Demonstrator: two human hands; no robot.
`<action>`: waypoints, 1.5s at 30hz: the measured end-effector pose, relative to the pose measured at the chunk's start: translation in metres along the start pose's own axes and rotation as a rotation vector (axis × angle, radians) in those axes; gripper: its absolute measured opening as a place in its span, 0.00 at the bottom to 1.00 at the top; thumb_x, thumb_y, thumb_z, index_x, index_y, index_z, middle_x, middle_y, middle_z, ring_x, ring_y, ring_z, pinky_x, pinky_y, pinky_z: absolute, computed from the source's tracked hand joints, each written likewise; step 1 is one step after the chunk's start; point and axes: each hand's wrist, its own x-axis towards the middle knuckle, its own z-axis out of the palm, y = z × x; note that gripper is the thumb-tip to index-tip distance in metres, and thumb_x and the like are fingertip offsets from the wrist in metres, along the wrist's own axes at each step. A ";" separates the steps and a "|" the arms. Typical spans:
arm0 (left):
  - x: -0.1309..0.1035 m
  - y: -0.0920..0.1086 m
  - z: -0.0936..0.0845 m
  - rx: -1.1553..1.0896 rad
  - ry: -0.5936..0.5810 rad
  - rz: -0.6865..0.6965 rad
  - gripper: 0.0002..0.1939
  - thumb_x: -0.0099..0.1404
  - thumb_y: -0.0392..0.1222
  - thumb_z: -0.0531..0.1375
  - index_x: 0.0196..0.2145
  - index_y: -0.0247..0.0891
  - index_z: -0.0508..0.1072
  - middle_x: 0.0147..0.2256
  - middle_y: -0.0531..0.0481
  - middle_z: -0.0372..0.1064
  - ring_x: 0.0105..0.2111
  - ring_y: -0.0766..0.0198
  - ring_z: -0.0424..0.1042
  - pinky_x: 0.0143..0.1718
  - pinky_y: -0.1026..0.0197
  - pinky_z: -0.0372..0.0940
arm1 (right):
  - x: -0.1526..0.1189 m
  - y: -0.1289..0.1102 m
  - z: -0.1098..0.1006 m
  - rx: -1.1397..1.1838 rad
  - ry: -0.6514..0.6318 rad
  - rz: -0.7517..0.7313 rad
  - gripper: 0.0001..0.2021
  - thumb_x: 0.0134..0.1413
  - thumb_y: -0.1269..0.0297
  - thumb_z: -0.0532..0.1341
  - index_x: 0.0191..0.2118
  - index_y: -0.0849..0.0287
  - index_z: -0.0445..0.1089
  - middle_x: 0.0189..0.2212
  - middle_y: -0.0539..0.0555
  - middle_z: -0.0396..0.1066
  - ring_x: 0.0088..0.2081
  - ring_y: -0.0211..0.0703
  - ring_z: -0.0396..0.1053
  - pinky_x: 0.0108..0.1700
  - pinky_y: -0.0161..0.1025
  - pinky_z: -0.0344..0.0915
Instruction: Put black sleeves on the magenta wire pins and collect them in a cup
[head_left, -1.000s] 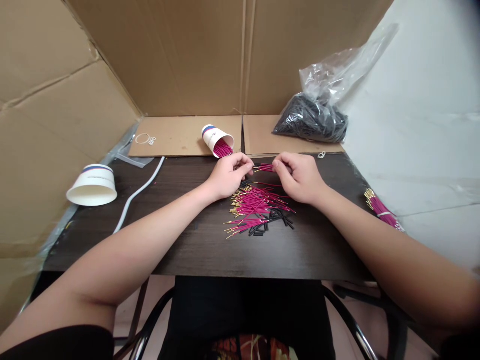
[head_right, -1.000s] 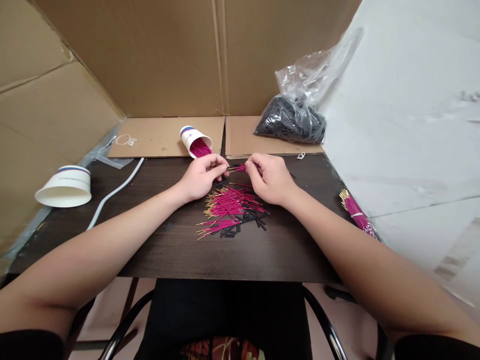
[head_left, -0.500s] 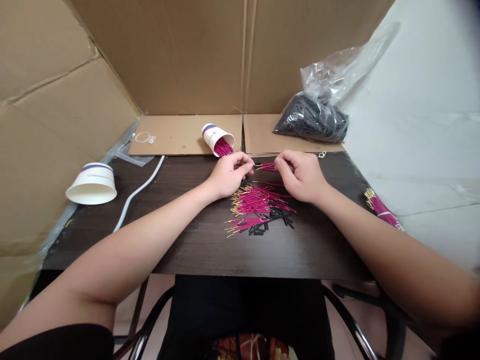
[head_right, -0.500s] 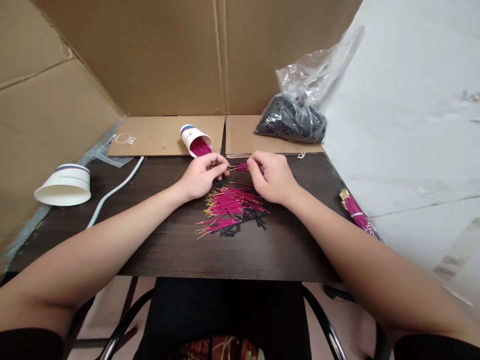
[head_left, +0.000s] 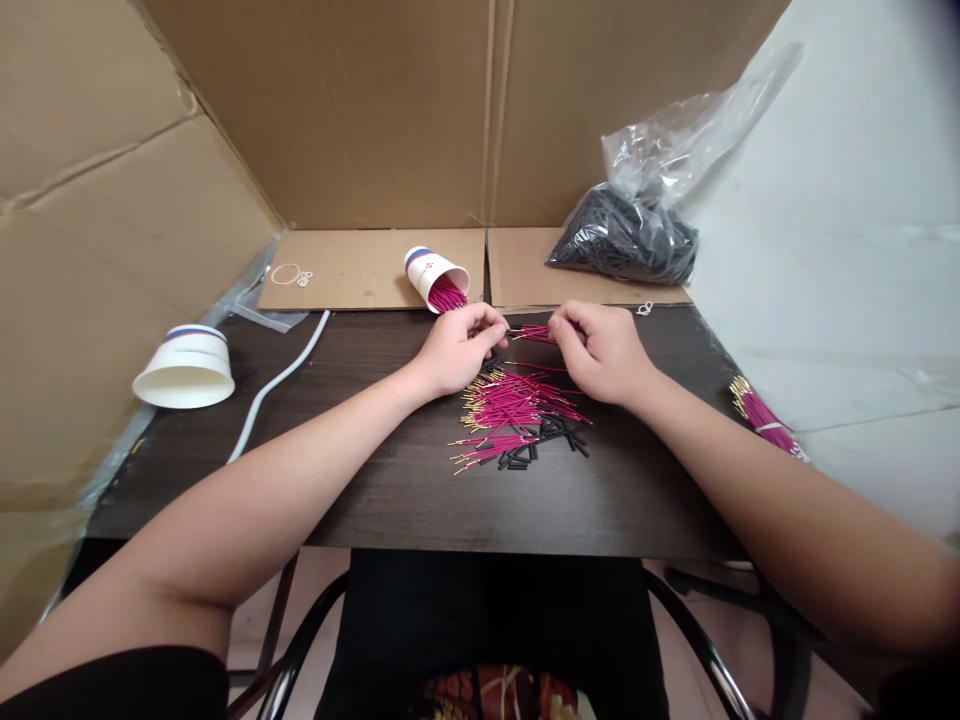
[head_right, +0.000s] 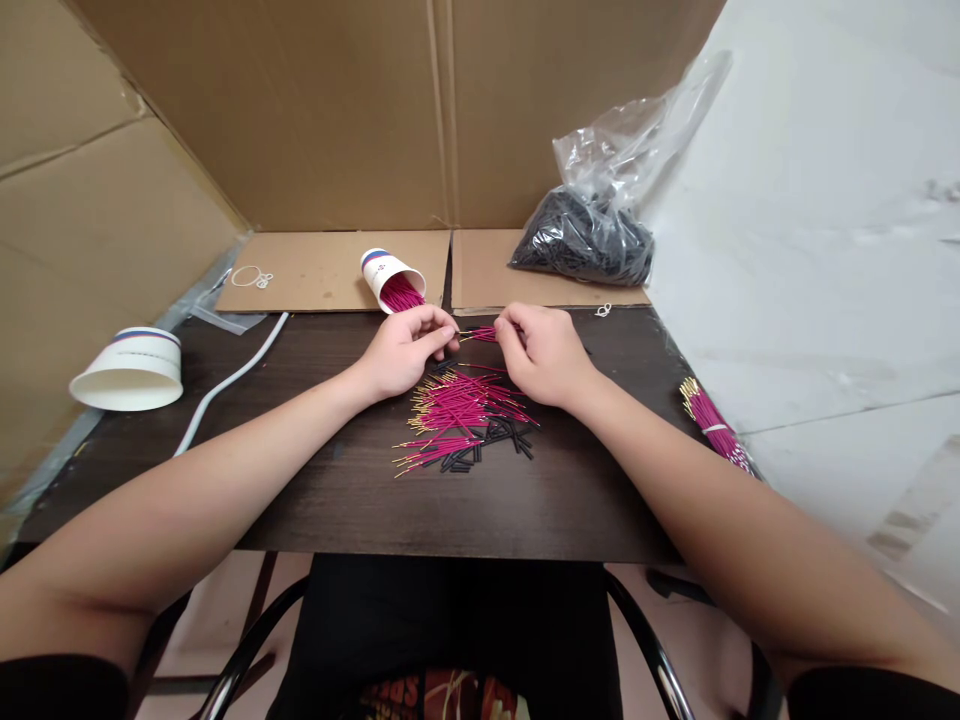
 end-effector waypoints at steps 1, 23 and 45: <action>0.000 0.000 0.000 -0.001 -0.002 0.000 0.05 0.77 0.34 0.63 0.39 0.37 0.76 0.35 0.47 0.80 0.31 0.65 0.73 0.38 0.60 0.70 | 0.000 0.000 0.000 -0.006 -0.002 0.003 0.16 0.76 0.59 0.57 0.34 0.56 0.72 0.28 0.55 0.77 0.30 0.47 0.72 0.39 0.45 0.61; -0.002 0.000 0.001 0.060 -0.031 0.037 0.04 0.76 0.37 0.67 0.40 0.36 0.81 0.33 0.47 0.81 0.31 0.64 0.74 0.38 0.58 0.68 | -0.002 -0.003 0.004 0.034 -0.087 -0.022 0.16 0.78 0.58 0.59 0.36 0.57 0.72 0.30 0.54 0.77 0.31 0.44 0.70 0.40 0.43 0.63; -0.001 0.001 0.001 0.018 -0.027 0.020 0.10 0.80 0.37 0.63 0.36 0.37 0.77 0.33 0.47 0.81 0.29 0.66 0.72 0.36 0.61 0.68 | -0.003 -0.002 0.006 0.070 -0.030 -0.021 0.12 0.76 0.61 0.60 0.38 0.57 0.75 0.30 0.54 0.78 0.31 0.45 0.72 0.39 0.43 0.63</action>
